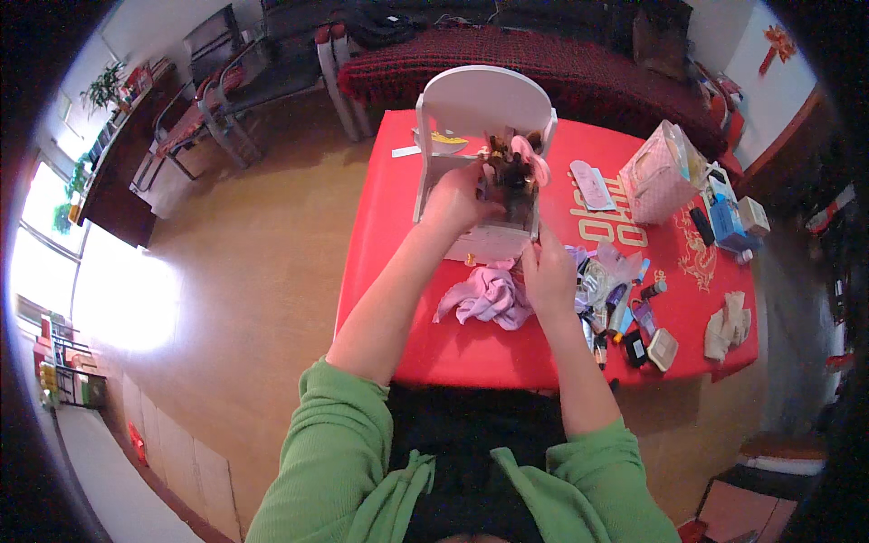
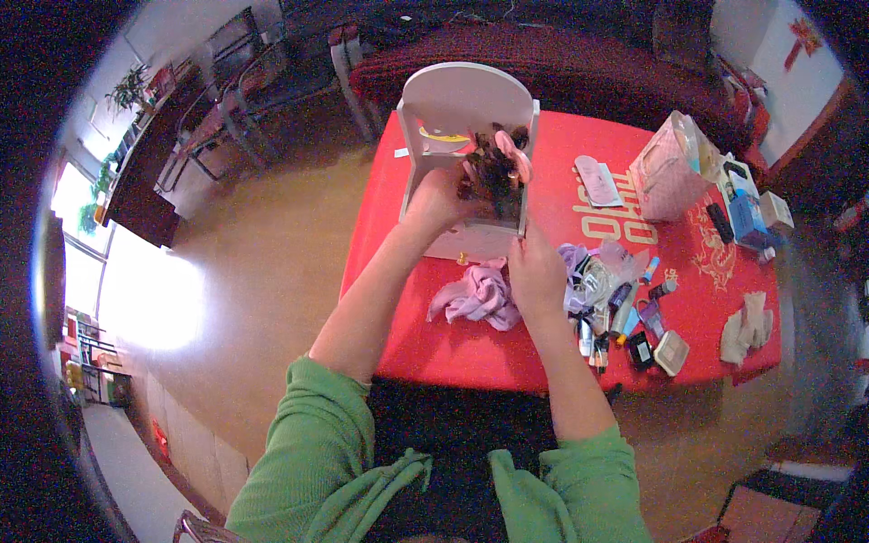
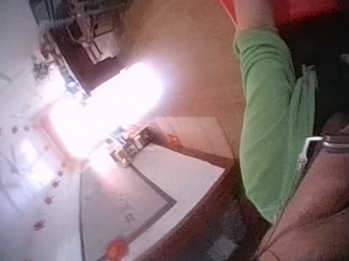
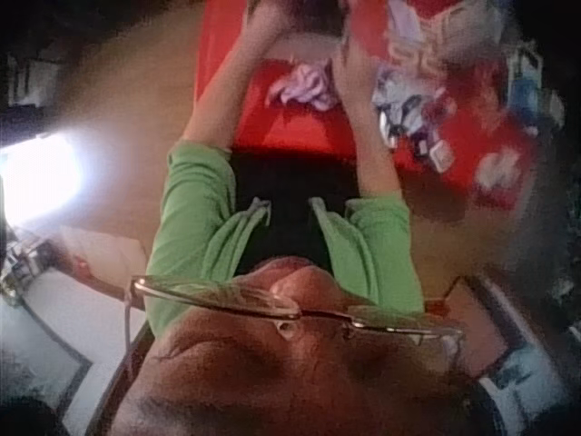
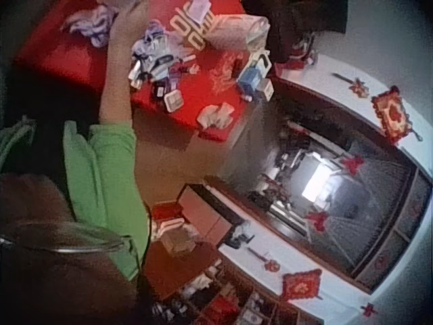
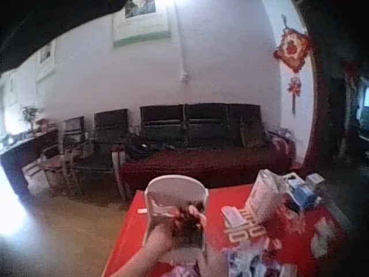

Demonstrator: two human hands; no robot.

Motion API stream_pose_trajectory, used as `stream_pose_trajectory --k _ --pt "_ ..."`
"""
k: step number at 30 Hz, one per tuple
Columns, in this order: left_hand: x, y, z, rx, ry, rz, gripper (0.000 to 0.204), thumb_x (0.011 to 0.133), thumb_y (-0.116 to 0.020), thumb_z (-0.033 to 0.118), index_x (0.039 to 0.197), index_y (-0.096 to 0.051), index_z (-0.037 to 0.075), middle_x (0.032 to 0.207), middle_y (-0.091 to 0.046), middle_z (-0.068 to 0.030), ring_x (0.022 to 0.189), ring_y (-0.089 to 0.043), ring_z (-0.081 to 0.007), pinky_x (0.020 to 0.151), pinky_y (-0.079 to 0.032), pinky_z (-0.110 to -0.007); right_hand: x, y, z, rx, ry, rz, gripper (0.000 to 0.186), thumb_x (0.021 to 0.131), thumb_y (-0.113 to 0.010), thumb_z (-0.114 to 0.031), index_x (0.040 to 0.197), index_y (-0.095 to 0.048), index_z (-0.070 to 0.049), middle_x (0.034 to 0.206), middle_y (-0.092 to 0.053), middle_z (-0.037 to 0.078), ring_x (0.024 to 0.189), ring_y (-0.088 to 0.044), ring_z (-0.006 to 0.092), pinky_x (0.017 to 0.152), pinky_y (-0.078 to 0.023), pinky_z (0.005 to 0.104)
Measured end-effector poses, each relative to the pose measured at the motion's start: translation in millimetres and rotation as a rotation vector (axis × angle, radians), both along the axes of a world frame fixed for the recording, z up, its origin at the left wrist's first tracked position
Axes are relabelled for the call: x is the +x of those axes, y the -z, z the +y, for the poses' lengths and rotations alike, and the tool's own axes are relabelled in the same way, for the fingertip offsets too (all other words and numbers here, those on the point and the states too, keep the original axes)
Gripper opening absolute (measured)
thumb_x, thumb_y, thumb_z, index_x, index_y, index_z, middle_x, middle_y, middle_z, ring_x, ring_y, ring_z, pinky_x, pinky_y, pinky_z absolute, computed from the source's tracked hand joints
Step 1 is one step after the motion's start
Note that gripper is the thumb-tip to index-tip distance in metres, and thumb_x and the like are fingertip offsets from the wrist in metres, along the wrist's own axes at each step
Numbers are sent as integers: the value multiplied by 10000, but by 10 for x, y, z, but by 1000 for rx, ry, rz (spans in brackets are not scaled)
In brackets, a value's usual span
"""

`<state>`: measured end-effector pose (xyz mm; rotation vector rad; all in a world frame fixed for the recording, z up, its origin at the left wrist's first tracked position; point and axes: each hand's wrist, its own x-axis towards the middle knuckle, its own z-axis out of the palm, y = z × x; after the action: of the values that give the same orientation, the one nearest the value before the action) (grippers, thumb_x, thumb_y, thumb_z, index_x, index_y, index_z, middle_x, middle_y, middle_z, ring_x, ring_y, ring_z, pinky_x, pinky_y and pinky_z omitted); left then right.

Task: The person wipes multiple makeup brushes one by one with a purple cloth on a red table, then places them into a white organizer. The person also folds the cloth and places it into a drawer of the organizer.

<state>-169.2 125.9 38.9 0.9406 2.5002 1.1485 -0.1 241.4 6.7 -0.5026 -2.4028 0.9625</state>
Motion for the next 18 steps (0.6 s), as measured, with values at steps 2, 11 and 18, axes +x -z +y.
stream_pose_trajectory --k 2,11,18 --pt "69 -92 -112 172 -14 125 373 728 -821 238 989 -683 10 831 -687 -145 739 -653 -296 712 -538 -423 4 20 8 2 -38 115 384 956 -536 -171 1328 -540 -74 1034 -659 267 958 -638 450 794 -507 524" --pt "424 -63 -858 -144 -90 777 91 792 -728 174 857 -750 114 892 -687 -38 1009 -579 -272 873 -471 -423 13 46 98 77 -55 -68 356 964 -525 -200 1260 -567 -7 957 -665 283 902 -643 468 773 -505 542" --pt "585 -44 -1003 -145 -70 664 143 725 -726 87 864 -745 110 885 -686 -32 947 -584 -275 863 -492 -404 165 13 6 149 -52 -59 272 943 -562 -151 1146 -607 24 891 -676 247 827 -658 433 727 -514 494"
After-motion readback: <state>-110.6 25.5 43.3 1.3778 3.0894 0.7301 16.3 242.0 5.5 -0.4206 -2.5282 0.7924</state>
